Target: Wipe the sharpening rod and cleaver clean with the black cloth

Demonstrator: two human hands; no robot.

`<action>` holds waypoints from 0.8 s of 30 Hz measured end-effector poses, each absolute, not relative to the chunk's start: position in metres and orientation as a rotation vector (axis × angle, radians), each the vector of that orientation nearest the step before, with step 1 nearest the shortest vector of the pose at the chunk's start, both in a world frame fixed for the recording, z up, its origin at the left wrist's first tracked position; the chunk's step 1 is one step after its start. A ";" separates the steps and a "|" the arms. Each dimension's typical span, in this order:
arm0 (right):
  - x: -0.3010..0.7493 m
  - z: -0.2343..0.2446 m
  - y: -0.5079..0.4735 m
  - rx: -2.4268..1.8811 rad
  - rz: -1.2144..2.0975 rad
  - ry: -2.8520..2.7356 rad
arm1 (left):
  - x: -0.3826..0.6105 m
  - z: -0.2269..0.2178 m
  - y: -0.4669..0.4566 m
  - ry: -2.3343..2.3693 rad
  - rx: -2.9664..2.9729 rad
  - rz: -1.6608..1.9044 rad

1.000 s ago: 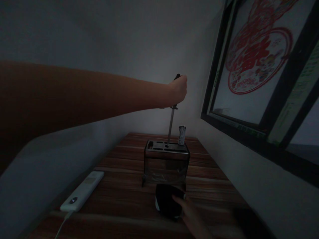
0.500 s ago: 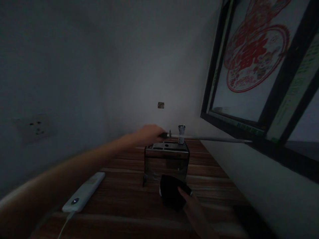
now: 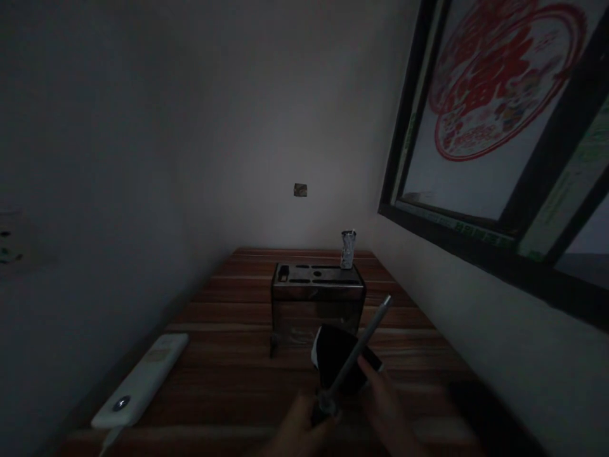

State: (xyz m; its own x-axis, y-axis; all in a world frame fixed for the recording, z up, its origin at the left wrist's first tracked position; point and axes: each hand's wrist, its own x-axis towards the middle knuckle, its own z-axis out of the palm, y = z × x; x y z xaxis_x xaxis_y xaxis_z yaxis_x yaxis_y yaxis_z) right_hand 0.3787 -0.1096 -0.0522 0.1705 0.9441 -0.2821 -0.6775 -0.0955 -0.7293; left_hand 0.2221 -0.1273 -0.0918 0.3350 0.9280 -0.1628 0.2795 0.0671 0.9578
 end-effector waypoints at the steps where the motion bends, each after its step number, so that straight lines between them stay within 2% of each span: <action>1: 0.378 -0.054 -0.109 -0.904 1.413 -0.380 | 0.222 -0.093 -0.128 1.176 1.469 0.708; 9: 0.368 -0.057 -0.113 -0.853 1.482 -0.371 | 0.216 -0.074 -0.131 1.263 1.658 0.613; 16: 0.371 -0.051 -0.116 -0.866 1.380 -0.406 | 0.215 -0.058 -0.124 1.026 1.761 0.606; 24: 0.372 -0.047 -0.115 -1.015 1.248 -0.371 | 0.215 -0.059 -0.122 0.927 1.674 0.598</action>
